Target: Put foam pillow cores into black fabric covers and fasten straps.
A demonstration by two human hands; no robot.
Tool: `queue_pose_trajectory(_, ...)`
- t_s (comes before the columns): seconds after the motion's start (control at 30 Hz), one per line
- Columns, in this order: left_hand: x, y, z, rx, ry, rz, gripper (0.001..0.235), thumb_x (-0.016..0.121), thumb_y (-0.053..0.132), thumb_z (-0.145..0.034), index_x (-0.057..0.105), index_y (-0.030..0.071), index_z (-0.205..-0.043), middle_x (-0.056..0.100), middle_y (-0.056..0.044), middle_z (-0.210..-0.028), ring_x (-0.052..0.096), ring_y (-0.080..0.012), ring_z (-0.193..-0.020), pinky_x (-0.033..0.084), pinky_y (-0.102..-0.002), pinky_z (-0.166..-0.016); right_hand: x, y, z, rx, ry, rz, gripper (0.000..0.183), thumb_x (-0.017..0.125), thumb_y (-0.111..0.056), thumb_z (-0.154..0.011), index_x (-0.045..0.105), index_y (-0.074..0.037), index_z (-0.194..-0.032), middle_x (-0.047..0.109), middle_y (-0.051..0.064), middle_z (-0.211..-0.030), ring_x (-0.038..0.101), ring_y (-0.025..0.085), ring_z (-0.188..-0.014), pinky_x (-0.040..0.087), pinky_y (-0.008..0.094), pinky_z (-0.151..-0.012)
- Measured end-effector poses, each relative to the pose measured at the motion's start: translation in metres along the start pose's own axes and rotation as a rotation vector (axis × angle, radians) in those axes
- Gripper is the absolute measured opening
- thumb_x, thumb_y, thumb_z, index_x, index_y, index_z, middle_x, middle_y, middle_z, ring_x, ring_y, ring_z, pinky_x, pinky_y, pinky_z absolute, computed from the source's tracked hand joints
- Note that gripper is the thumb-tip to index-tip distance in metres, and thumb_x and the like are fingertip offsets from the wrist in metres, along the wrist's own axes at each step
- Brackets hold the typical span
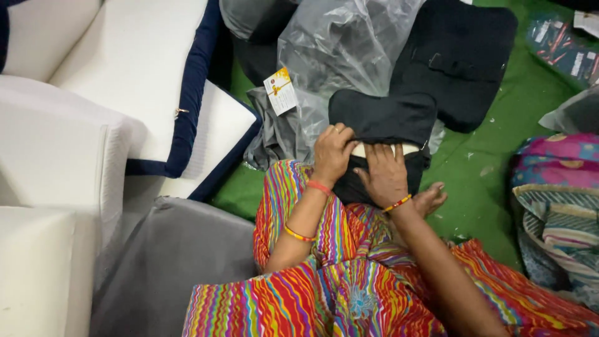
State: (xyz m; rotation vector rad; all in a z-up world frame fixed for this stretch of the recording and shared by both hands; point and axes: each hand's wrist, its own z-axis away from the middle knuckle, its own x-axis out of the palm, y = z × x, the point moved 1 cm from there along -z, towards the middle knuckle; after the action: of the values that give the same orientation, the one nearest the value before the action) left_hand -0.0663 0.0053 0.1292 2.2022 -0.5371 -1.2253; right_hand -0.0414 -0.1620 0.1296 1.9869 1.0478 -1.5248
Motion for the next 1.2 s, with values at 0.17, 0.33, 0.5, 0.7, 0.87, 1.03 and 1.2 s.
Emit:
queue_pose_trajectory(0.17, 0.017, 0.005, 0.015, 0.137, 0.021, 0.044, 0.014, 0.074, 0.014, -0.088, 0.064, 0.007, -0.095, 0.061, -0.01, -0.096, 0.061, -0.0327, -0.096, 0.049, -0.046, -0.084, 0.025, 0.019, -0.014, 0.06, -0.178, 0.081, 0.05, 0.07, -0.044, -0.088, 0.068, -0.005, -0.118, 0.068, 0.017, -0.112, 0.062, 0.033, -0.112, 0.033, 0.059, -0.113)
queue_pose_trajectory(0.33, 0.009, 0.01, 0.008, 0.15, 0.153, -0.186, 0.021, 0.069, 0.009, -0.085, 0.065, 0.01, -0.106, 0.061, -0.011, -0.111, 0.06, -0.0324, -0.109, 0.049, -0.044, -0.092, 0.014, 0.033, -0.032, 0.074, -0.191, -0.022, 0.046, 0.072, -0.049, -0.09, 0.07, -0.006, -0.105, 0.069, 0.017, -0.105, 0.063, 0.034, -0.109, 0.039, 0.055, -0.109)
queue_pose_trajectory(0.5, 0.004, 0.0, 0.01, -0.034, 0.128, -0.123, 0.04, 0.077, 0.021, -0.081, 0.064, 0.009, -0.116, 0.058, -0.014, -0.113, 0.058, -0.036, -0.107, 0.046, -0.048, -0.089, -0.014, 0.056, 0.018, 0.025, 0.19, 0.024, 0.053, 0.081, -0.039, -0.084, 0.068, -0.003, -0.12, 0.067, 0.016, -0.117, 0.06, 0.036, -0.116, 0.044, 0.047, -0.109)
queue_pose_trajectory(0.7, 0.016, -0.014, 0.007, -0.242, 0.166, 0.163, 0.032, 0.083, 0.021, -0.085, 0.062, 0.007, -0.106, 0.067, -0.014, -0.102, 0.067, -0.034, -0.091, 0.052, -0.044, -0.077, -0.04, 0.07, 0.033, 0.112, 0.279, 0.022, 0.033, 0.082, -0.027, -0.085, 0.068, -0.01, -0.111, 0.067, 0.008, -0.112, 0.063, 0.029, -0.111, 0.045, 0.046, -0.097)
queue_pose_trajectory(0.87, 0.052, -0.068, 0.01, -0.353, 0.157, 0.528, 0.025, 0.082, 0.01, -0.08, 0.061, 0.001, -0.09, 0.065, -0.012, -0.08, 0.062, -0.0228, -0.075, 0.05, -0.037, -0.069, -0.046, 0.06, 0.037, 0.153, 0.235, -0.069, 0.021, 0.08, -0.017, -0.081, 0.065, -0.01, -0.094, 0.06, 0.011, -0.093, 0.06, 0.033, -0.094, 0.045, 0.045, -0.084)
queue_pose_trajectory(1.03, -0.002, 0.007, -0.046, -0.285, 0.358, 0.512, 0.019, 0.077, 0.006, -0.084, 0.059, 0.002, -0.088, 0.061, -0.008, -0.075, 0.058, -0.0163, -0.071, 0.049, -0.032, -0.067, -0.074, 0.018, 0.033, 0.121, 0.33, -0.157, 0.016, 0.076, -0.008, -0.082, 0.063, -0.008, -0.091, 0.058, 0.012, -0.088, 0.06, 0.034, -0.087, 0.047, 0.046, -0.078)
queue_pose_trajectory(1.2, -0.005, 0.042, -0.113, 0.257, 0.205, 0.189, 0.041, 0.078, 0.011, -0.082, 0.064, 0.007, -0.121, 0.06, -0.015, -0.134, 0.049, -0.0433, -0.137, 0.039, -0.048, -0.114, -0.09, -0.02, 0.022, 0.336, 0.292, -0.437, 0.021, 0.074, -0.011, -0.093, 0.07, -0.005, -0.112, 0.066, 0.014, -0.101, 0.066, 0.03, -0.079, 0.053, 0.042, -0.072)
